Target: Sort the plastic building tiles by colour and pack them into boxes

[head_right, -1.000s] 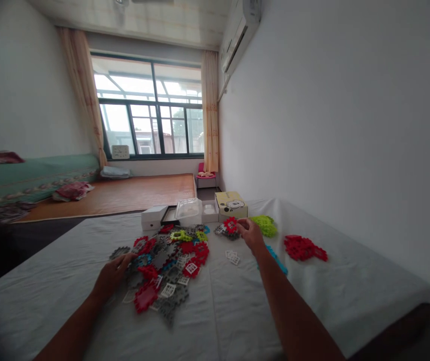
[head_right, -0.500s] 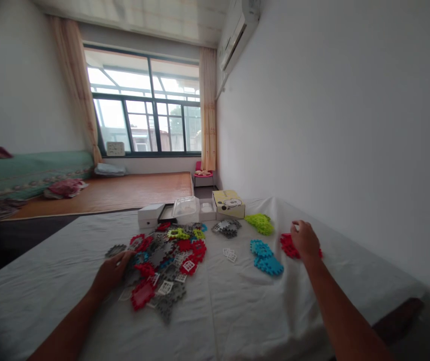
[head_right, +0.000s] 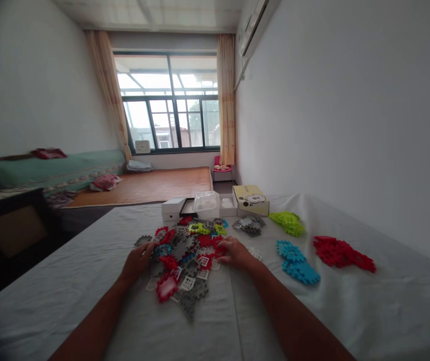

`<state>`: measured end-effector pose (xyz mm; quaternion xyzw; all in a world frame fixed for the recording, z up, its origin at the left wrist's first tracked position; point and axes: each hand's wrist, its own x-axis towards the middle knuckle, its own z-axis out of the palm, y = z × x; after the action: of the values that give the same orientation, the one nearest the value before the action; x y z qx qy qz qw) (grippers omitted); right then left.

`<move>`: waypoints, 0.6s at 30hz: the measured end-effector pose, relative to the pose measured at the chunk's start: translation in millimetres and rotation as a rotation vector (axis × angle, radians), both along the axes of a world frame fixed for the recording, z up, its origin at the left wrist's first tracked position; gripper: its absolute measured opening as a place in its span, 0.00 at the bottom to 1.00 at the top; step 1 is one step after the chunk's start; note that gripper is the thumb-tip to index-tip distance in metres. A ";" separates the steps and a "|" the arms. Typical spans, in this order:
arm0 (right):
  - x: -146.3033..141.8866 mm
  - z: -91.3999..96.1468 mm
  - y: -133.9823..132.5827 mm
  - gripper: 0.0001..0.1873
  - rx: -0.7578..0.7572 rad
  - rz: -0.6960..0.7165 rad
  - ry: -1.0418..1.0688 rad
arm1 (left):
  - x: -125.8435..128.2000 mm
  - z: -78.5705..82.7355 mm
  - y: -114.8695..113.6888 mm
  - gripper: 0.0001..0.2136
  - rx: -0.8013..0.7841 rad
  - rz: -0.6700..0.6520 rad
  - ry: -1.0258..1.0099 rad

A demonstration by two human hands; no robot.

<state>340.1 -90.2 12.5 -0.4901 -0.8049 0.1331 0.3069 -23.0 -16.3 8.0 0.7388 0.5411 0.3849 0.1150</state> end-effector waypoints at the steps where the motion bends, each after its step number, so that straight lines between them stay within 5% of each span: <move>1: 2.5 -1.1 -2.0 0.20 -0.002 0.018 0.022 | 1.1 0.3 0.4 0.19 -0.004 0.002 -0.007; 11: -0.2 1.0 -6.9 0.20 0.007 -0.211 0.123 | 11.9 17.4 -13.0 0.19 -0.035 -0.120 -0.204; 18: 6.3 -4.1 -3.4 0.19 -0.059 -0.204 0.212 | 13.8 36.0 -35.8 0.14 -0.256 -0.603 -0.076</move>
<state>346.4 -93.7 8.4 -0.5613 -0.7098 0.1761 0.3874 -9.1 -52.1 44.0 0.8304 0.3373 0.2896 0.3357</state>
